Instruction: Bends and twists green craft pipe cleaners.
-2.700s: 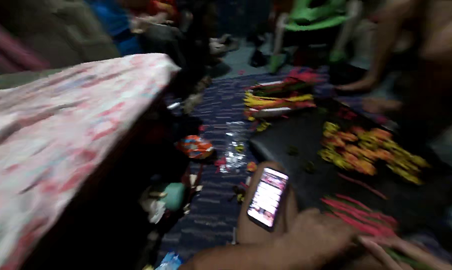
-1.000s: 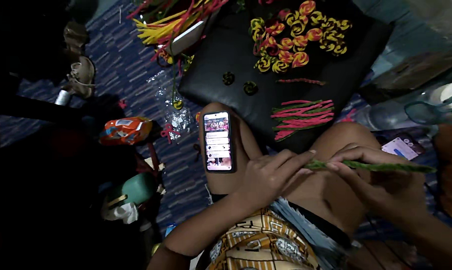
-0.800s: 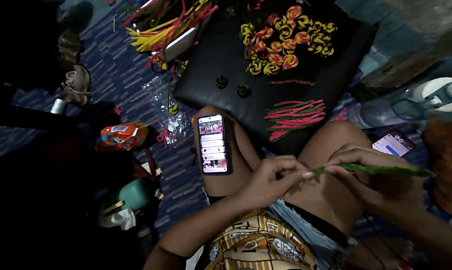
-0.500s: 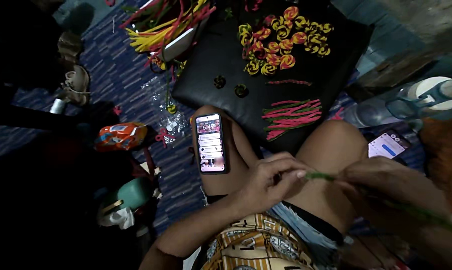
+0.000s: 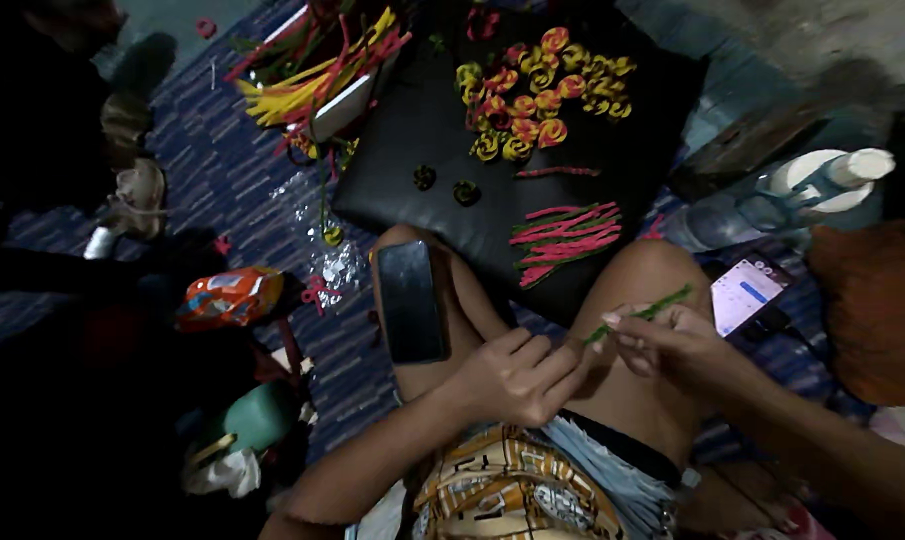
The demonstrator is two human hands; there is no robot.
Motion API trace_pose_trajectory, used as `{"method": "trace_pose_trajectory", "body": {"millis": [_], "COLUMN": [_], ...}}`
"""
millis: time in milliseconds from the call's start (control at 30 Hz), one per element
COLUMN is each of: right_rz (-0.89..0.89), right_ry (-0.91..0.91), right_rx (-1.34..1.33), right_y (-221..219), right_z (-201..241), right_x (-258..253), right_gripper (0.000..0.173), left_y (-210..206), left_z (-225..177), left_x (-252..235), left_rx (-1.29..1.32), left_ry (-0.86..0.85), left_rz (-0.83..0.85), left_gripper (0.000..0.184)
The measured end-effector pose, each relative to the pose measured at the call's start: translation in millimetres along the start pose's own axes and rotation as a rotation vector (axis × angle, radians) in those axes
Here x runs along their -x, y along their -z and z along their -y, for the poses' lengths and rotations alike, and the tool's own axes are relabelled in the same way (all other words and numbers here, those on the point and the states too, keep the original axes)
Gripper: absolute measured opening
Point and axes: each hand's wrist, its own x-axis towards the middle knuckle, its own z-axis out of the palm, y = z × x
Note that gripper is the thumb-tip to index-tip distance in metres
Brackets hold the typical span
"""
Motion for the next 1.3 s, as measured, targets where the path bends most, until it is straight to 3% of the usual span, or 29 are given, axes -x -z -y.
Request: {"method": "trace_pose_trajectory", "body": {"millis": [167, 300, 467, 600, 700, 800, 867, 933, 967, 1000, 1033, 1100, 1133, 1200, 1300], "right_rz": [0.011, 0.004, 0.014, -0.011, -0.026, -0.110, -0.222, -0.414, -0.509, -0.566, -0.593, -0.565, -0.535, -0.477, -0.351], "right_ry": [-0.170, -0.068, 0.039, 0.104, 0.250, 0.591, 1.056, 1.530, 1.689, 1.766, 1.781, 1.700, 1.611, 1.379, 1.008], "right_rx": [0.057, 0.025, -0.052, -0.067, -0.057, -0.030, 0.114, 0.412, 0.531, 0.605, 0.618, 0.494, 0.373, 0.102, -0.221], "right_y": [-2.2, -3.6, 0.2, -0.8, -5.5, -16.4, -21.1, -20.8, -21.4, -23.3, -26.6, -33.7, -38.8, -50.5, -57.8], "right_z": [13.1, 19.6, 30.6, 36.8, 36.9, 31.4, 16.4, 6.5, 3.9, 1.0, -3.1, -10.5, -12.9, -17.1, -13.4], "right_x": [-2.5, -1.9, 1.3, 6.8, 11.8, 16.3, 4.6, -15.9, -22.8, -26.4, -30.0, -35.5, -36.9, -39.7, -36.8], "right_gripper": [0.017, 0.016, 0.015, 0.004, 0.006, 0.010, 0.014, 0.016, 0.016, 0.016, 0.019, 0.020, 0.018, 0.015, 0.014], "left_y": [5.9, 11.5, 14.9, 13.9, 11.7, -1.3, -8.9, -9.9, -8.9, -9.4, -9.0, -3.8, -4.6, -6.8, -6.0], "left_z": [25.4, 40.5, 41.5, 38.7, 38.9, 34.0, 17.9, 1.5, -2.3, -3.3, -3.9, -4.1, -1.5, 10.7, 32.5], "left_x": [-4.4, -19.6, -32.9, -36.3, -39.1, -40.8, -45.0, -53.9, -53.8, -48.5, -42.4, -38.9, -36.9, -28.6, -15.3], "left_rx": [-0.012, -0.045, -0.058, -0.039, 0.020, 0.307, 0.816, 1.433, 1.730, 2.006, 2.116, 1.757, 1.481, 1.060, 0.651], "left_ry": [-0.200, -0.281, -0.254, -0.204, -0.118, 0.157, 0.527, 0.991, 1.169, 1.283, 1.368, 1.424, 1.347, 1.036, 0.659], "left_rz": [0.032, 0.053, 0.015, -0.050, -0.148, -0.300, -0.328, -0.232, -0.116, -0.041, -0.011, -0.059, -0.120, -0.200, -0.185], "left_gripper": [0.026, 0.027, 0.024, 0.022, 0.018, 0.017, 0.008, 0.036, 0.040, 0.038, 0.037, 0.049, 0.049, 0.036, 0.008]}}
